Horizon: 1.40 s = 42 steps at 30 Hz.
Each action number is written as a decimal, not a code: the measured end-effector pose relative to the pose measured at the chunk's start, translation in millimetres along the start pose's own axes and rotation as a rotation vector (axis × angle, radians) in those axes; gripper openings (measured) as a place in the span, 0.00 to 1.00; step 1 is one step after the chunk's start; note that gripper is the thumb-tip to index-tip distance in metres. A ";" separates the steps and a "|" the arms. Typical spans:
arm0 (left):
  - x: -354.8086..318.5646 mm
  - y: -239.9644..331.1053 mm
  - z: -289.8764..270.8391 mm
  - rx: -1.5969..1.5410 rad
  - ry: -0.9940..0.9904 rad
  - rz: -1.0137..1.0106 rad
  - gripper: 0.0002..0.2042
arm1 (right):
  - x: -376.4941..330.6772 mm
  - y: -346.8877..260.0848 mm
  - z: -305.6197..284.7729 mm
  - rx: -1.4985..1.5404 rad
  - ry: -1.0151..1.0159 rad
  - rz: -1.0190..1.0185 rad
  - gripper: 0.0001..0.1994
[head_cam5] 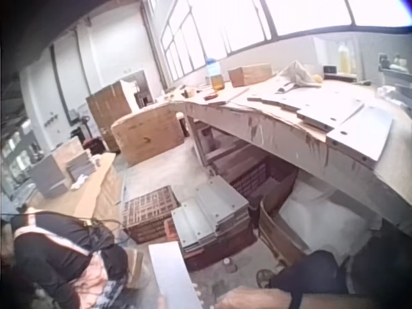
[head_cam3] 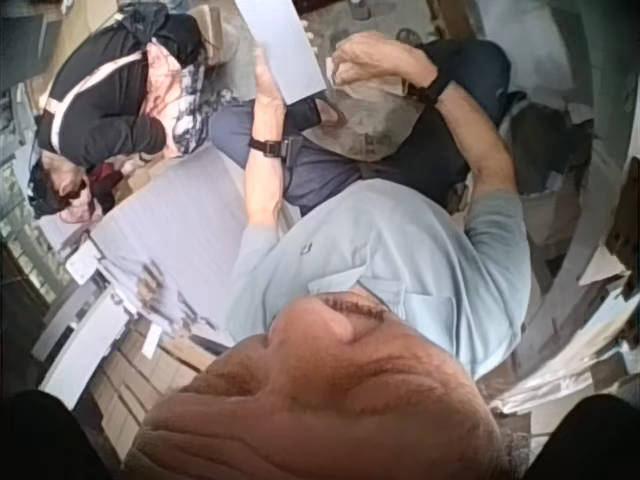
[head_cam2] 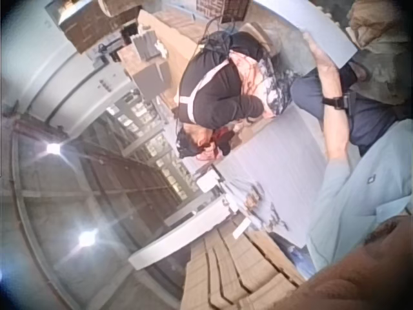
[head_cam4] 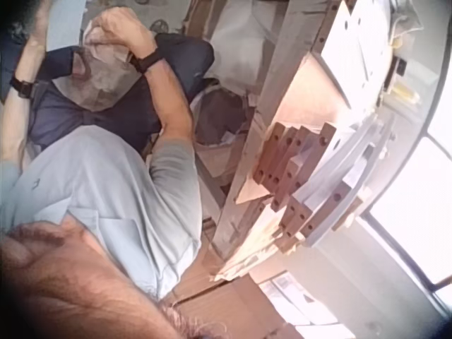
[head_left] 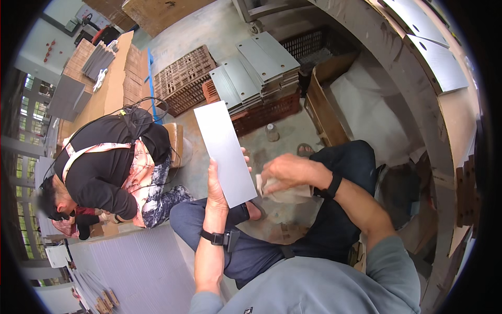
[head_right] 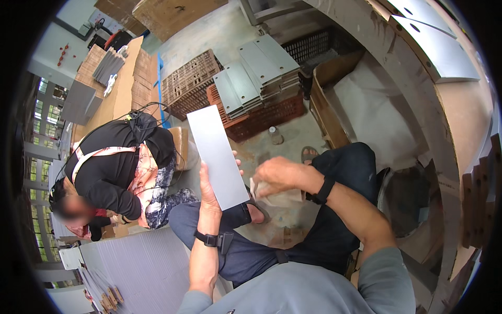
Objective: Wiping and inspecting furniture panels using a cloth and a cleaning block in a factory setting.
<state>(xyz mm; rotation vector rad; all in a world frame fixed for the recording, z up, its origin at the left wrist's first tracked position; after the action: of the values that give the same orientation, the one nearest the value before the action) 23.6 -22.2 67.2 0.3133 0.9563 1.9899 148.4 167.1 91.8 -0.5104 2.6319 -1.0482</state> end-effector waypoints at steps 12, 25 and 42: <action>5.4 6.6 10.6 -0.102 -0.086 -0.053 0.41 | -3.9 -3.7 -50.8 0.008 1.047 0.074 0.13; 3.3 -19.4 -18.7 -0.065 -0.041 -0.189 0.40 | 47.1 -25.5 20.6 -0.306 0.707 -0.335 0.19; -17.6 -11.9 -5.5 -0.082 -0.071 -0.209 0.39 | 54.7 -6.1 -26.3 -0.174 0.885 -0.197 0.15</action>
<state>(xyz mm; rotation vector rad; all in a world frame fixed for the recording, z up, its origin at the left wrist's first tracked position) 38.0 -35.4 57.3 0.2270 0.8249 1.8096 90.7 156.4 108.5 -0.4016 3.5240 -1.3376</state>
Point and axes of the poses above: each hand's wrist, its own x-axis towards the middle knuckle, its own z-axis out of the palm, y = z × x, the point moved 1 cm from there along x, towards the middle knuckle, and after that the axes turned 4 degrees about -y, right-handed, at the moved point
